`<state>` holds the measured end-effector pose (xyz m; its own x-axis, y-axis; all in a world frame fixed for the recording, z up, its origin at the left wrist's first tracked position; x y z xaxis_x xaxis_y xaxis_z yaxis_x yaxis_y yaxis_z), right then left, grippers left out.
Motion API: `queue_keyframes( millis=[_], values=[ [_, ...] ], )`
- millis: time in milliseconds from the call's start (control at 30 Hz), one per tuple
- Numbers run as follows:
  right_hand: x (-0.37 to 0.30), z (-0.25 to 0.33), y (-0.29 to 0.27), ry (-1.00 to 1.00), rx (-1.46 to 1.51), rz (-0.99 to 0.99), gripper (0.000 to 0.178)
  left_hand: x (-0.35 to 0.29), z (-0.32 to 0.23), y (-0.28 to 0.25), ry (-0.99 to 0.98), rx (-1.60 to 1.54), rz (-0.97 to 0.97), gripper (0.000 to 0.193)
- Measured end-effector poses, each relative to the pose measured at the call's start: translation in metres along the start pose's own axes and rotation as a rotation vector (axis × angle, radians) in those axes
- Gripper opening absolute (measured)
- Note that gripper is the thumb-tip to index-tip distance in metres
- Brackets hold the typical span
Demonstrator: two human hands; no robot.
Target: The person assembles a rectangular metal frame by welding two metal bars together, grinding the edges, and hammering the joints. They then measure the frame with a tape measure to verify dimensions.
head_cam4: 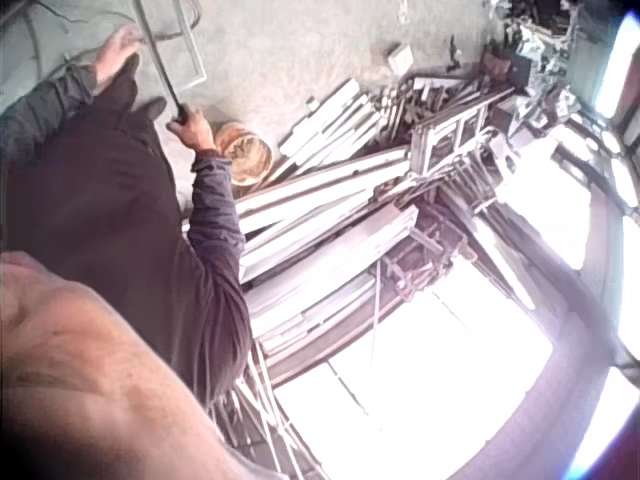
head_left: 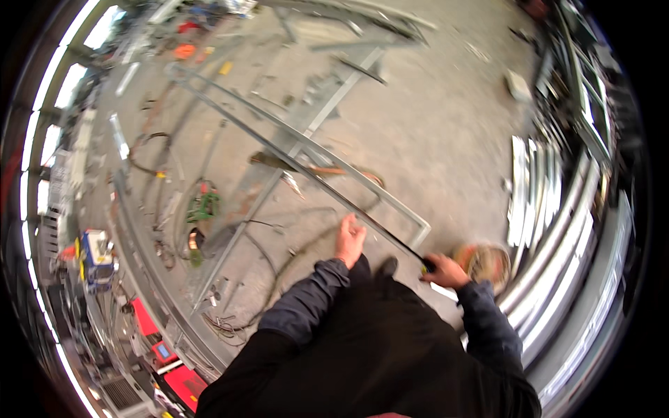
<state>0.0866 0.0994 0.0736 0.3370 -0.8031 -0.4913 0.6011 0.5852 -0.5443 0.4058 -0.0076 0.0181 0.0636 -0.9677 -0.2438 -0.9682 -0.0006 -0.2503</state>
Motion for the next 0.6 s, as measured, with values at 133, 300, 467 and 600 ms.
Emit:
queue_keyframes(
  millis=[133, 300, 467, 600],
  values=[
    [-0.005, 0.019, -0.012, 0.004, 0.154, 0.163, 0.072, 0.036, -0.008, -0.029, -0.367, -0.486, -0.091, 0.059],
    [-0.021, 0.049, -0.025, 0.171, 0.377, 0.368, 0.069, 0.096, -0.021, -0.065, -0.367, -0.767, -0.164, 0.037],
    [-0.022, 0.049, -0.025, 0.191, 0.442, 0.384, 0.07, 0.13, -0.064, -0.098, -0.279, -0.738, -0.257, 0.022],
    [-0.013, 0.045, -0.018, 0.222, 0.473, 0.398, 0.071, 0.137, -0.074, -0.109, -0.237, -0.709, -0.26, 0.025]
  ],
)
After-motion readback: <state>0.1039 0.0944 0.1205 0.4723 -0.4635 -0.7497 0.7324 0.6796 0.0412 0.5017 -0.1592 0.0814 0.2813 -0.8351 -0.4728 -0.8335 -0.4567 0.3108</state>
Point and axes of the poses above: each hand's wrist, its own x-axis towards the middle knuckle, its own y-axis out of the palm, z = x × y, the point moved 10 cm from there along x, towards the middle knuckle, and after that the axes turned 1 degree about z, right-handed, at the moved point
